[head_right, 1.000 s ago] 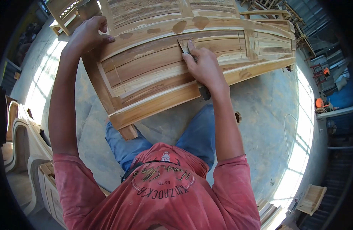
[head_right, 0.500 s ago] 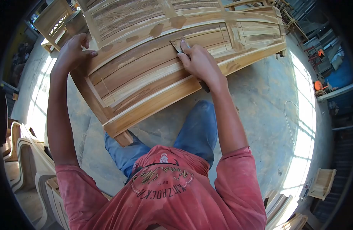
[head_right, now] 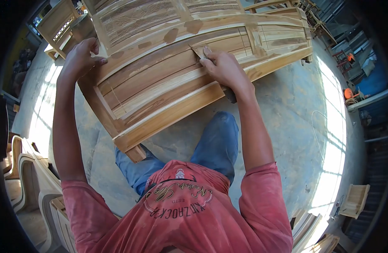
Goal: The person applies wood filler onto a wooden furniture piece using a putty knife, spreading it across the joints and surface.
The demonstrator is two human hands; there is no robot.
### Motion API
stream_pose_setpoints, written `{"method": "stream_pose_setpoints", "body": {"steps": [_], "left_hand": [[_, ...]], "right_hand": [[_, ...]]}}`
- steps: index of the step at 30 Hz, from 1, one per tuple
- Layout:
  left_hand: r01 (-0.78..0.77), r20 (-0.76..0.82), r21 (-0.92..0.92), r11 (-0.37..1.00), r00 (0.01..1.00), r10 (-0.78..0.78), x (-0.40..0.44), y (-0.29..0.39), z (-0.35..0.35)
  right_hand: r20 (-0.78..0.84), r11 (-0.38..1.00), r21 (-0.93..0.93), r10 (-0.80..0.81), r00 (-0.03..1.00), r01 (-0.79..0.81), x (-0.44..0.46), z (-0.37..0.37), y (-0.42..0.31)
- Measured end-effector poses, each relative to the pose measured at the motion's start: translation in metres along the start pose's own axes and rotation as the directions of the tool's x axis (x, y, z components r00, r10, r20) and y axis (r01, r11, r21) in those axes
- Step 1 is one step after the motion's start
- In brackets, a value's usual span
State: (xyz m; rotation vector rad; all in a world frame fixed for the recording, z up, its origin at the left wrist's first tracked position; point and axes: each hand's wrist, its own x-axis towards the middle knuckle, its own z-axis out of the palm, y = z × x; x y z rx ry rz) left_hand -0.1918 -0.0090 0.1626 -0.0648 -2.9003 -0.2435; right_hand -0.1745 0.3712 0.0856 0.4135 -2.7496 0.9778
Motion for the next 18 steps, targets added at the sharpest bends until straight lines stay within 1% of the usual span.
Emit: {"method": "stream_pose_setpoints", "body": {"steps": [1,3,5,6,10,13,15,17,18], "left_hand": [[0.002,-0.009,-0.001,1.0,1.0,-0.002,0.0,0.001,-0.004],[0.022,0.016,0.007,1.0,1.0,-0.022,-0.002,0.003,-0.005],[0.038,0.048,0.017,0.999,0.998,-0.039,-0.004,0.006,-0.005],[0.042,0.05,0.015,0.999,0.998,-0.043,-0.003,0.007,-0.005],[0.013,0.009,0.043,0.999,1.0,-0.013,-0.005,0.007,-0.003],[0.02,0.003,0.024,1.0,1.0,-0.02,-0.007,0.002,-0.002],[0.013,-0.004,0.011,1.0,1.0,-0.013,-0.007,0.007,-0.003],[0.004,-0.007,0.021,1.0,1.0,-0.004,-0.007,0.015,-0.005],[0.014,-0.007,0.025,1.0,1.0,-0.014,-0.008,0.016,-0.005]], "right_hand": [[-0.004,1.0,-0.003,-0.008,1.0,0.008,0.004,-0.003,-0.004],[-0.011,0.984,0.097,0.152,0.988,-0.15,0.01,-0.003,-0.01],[0.001,0.931,0.195,0.316,0.949,-0.31,0.014,0.001,-0.016],[0.005,0.931,0.193,0.315,0.949,-0.31,0.015,0.004,-0.02],[0.083,0.975,0.036,0.214,0.973,-0.218,0.008,0.034,-0.055],[0.067,0.981,0.026,0.188,0.98,-0.191,-0.01,0.053,-0.077],[0.029,1.0,0.01,0.024,0.999,-0.025,-0.02,0.059,-0.078],[0.152,0.999,0.051,0.0,0.988,-0.008,-0.024,0.039,-0.074],[0.146,0.998,0.059,-0.006,0.989,-0.002,-0.028,0.032,-0.071]]}}
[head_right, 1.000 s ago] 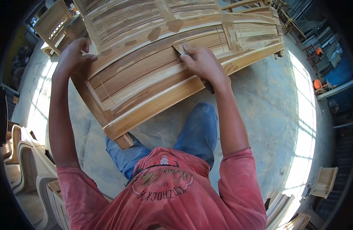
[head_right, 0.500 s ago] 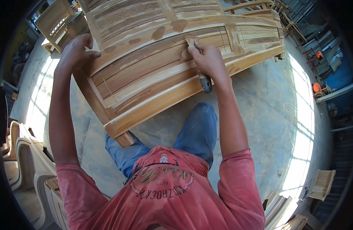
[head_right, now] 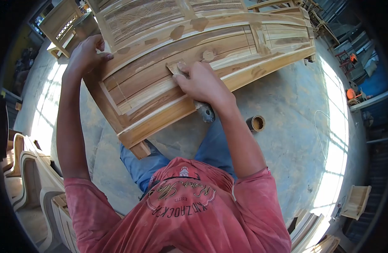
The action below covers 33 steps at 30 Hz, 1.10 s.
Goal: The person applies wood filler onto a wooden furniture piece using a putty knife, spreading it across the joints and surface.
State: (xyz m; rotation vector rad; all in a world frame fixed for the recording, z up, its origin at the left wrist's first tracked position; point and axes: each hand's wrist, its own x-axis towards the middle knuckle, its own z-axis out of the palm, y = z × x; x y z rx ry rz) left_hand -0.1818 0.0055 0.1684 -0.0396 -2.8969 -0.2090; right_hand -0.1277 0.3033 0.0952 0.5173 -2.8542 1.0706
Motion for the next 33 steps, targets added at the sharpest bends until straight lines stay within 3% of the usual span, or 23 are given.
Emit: {"method": "stream_pose_setpoints", "body": {"steps": [3,5,7,8,10,12,14,15,17,18,21,23,25,27,33], "left_hand": [[0.041,0.006,0.008,0.999,0.999,-0.041,-0.004,-0.007,-0.001],[0.037,0.0,-0.011,0.999,0.999,-0.037,-0.001,-0.015,0.003],[0.018,0.007,-0.031,0.999,1.0,-0.018,0.003,-0.018,0.01],[0.004,0.003,-0.028,1.0,1.0,-0.004,-0.001,-0.015,0.007],[0.01,0.034,0.026,1.0,0.999,-0.01,0.002,-0.012,0.007],[0.012,0.056,-0.038,0.999,0.998,-0.01,0.005,-0.015,0.009],[0.01,0.078,-0.151,0.989,0.997,0.001,0.012,-0.032,0.015],[-0.063,0.082,-0.262,0.963,0.993,0.087,0.014,-0.04,0.016],[-0.095,0.08,-0.216,0.972,0.99,0.114,0.018,-0.047,0.015],[-0.081,0.1,-0.236,0.968,0.989,0.107,0.021,-0.053,0.016],[-0.049,0.162,-0.241,0.969,0.983,0.09,0.019,-0.05,0.009],[-0.022,0.19,-0.206,0.978,0.98,0.062,0.018,-0.044,0.005],[-0.033,0.194,-0.171,0.985,0.979,0.067,0.02,-0.048,0.003],[-0.026,0.192,-0.03,0.999,0.981,0.032,0.023,-0.055,0.001],[0.021,0.192,-0.029,0.999,0.981,-0.015,0.019,-0.049,-0.003]], "right_hand": [[-0.025,0.815,0.56,0.194,0.981,-0.147,-0.028,-0.016,0.02],[-0.045,0.539,0.833,0.294,0.955,-0.127,-0.058,-0.03,0.061],[-0.139,0.354,0.934,0.464,0.875,-0.04,-0.093,-0.038,0.115],[-0.141,0.351,0.935,0.482,0.865,-0.043,-0.106,-0.037,0.146],[-0.067,-0.026,0.994,0.63,0.774,0.107,-0.143,-0.034,0.22],[0.039,-0.351,0.874,0.739,0.673,0.335,-0.195,-0.02,0.287],[0.069,-0.343,0.871,0.795,0.603,0.353,-0.237,0.003,0.34],[0.063,-0.336,0.864,0.812,0.58,0.376,-0.251,0.011,0.351],[0.302,-0.352,0.936,0.818,0.49,0.012,-0.27,0.026,0.369],[0.302,-0.359,0.933,0.824,0.48,0.03,-0.27,0.026,0.374],[0.205,-0.021,0.907,0.894,0.398,-0.42,-0.263,0.023,0.389],[0.126,0.185,0.706,0.917,0.379,-0.683,-0.254,0.019,0.399],[0.058,0.336,0.386,0.921,0.386,-0.859,-0.245,0.015,0.411],[0.006,0.421,-0.003,0.907,0.421,-0.907,-0.237,0.012,0.424],[-0.002,0.443,-0.277,0.887,0.462,-0.853,-0.217,0.03,0.487]]}}
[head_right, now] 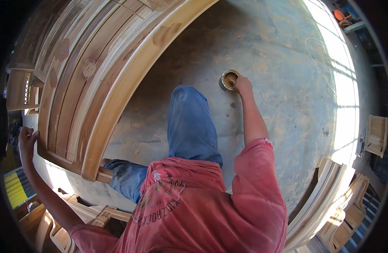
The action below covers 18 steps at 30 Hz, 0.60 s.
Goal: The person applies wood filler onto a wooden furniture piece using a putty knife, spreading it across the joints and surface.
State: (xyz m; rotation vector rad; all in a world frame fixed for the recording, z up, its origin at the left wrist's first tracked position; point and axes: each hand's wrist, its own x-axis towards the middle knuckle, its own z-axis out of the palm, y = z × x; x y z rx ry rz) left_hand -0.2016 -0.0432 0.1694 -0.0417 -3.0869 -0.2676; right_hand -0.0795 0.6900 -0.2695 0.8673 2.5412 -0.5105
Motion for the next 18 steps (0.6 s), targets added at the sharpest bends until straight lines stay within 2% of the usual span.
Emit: {"method": "stream_pose_setpoints", "body": {"steps": [4,9,12,14,18], "left_hand": [[0.055,0.034,-0.004,0.998,0.998,-0.055,0.001,-0.003,-0.002],[0.082,-0.003,-0.007,0.997,0.997,-0.082,-0.005,0.01,-0.002],[0.089,-0.001,-0.016,0.996,0.996,-0.089,-0.006,0.009,-0.001],[0.087,-0.009,-0.032,0.996,0.996,-0.087,-0.005,0.007,-0.002],[0.138,0.043,0.015,0.99,0.989,-0.138,0.0,-0.001,-0.005]], "right_hand": [[-0.25,0.993,-0.107,-0.07,0.966,0.044,0.018,0.016,-0.003],[-0.253,0.995,-0.087,-0.067,0.965,0.046,0.04,0.038,-0.001],[-0.19,0.994,-0.098,-0.065,0.98,0.047,0.028,0.012,0.001],[0.142,0.959,0.212,0.16,0.977,-0.188,0.012,-0.016,0.0],[0.136,0.969,0.154,0.172,0.976,-0.193,0.007,-0.027,0.005]]}}
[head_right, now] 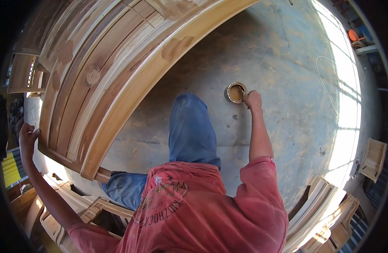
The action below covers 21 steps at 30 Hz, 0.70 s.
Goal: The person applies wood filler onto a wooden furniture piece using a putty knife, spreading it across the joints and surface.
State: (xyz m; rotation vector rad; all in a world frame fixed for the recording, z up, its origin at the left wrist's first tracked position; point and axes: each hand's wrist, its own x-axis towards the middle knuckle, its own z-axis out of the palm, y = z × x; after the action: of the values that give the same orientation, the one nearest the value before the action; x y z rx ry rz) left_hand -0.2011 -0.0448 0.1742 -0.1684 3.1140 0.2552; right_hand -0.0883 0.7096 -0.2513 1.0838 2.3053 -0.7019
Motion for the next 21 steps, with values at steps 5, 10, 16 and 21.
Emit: {"method": "stream_pose_setpoints", "body": {"steps": [5,10,16,21], "left_hand": [[-0.006,-0.05,0.013,1.0,0.999,0.007,-0.002,0.004,0.003],[0.117,-0.077,0.042,0.992,0.991,-0.113,-0.017,0.045,0.003],[0.152,-0.134,0.146,0.978,0.982,-0.133,-0.02,0.063,0.0],[0.156,-0.152,0.131,0.979,0.979,-0.135,-0.023,0.063,0.002]], "right_hand": [[-0.164,0.962,-0.234,-0.185,0.969,0.144,0.025,0.027,-0.004],[-0.117,0.933,-0.302,-0.24,0.964,0.196,0.016,0.017,-0.019],[-0.12,0.93,0.305,-0.175,0.977,0.204,-0.027,0.014,0.024],[-0.134,0.854,0.507,-0.059,0.989,0.12,-0.031,0.077,0.069]]}}
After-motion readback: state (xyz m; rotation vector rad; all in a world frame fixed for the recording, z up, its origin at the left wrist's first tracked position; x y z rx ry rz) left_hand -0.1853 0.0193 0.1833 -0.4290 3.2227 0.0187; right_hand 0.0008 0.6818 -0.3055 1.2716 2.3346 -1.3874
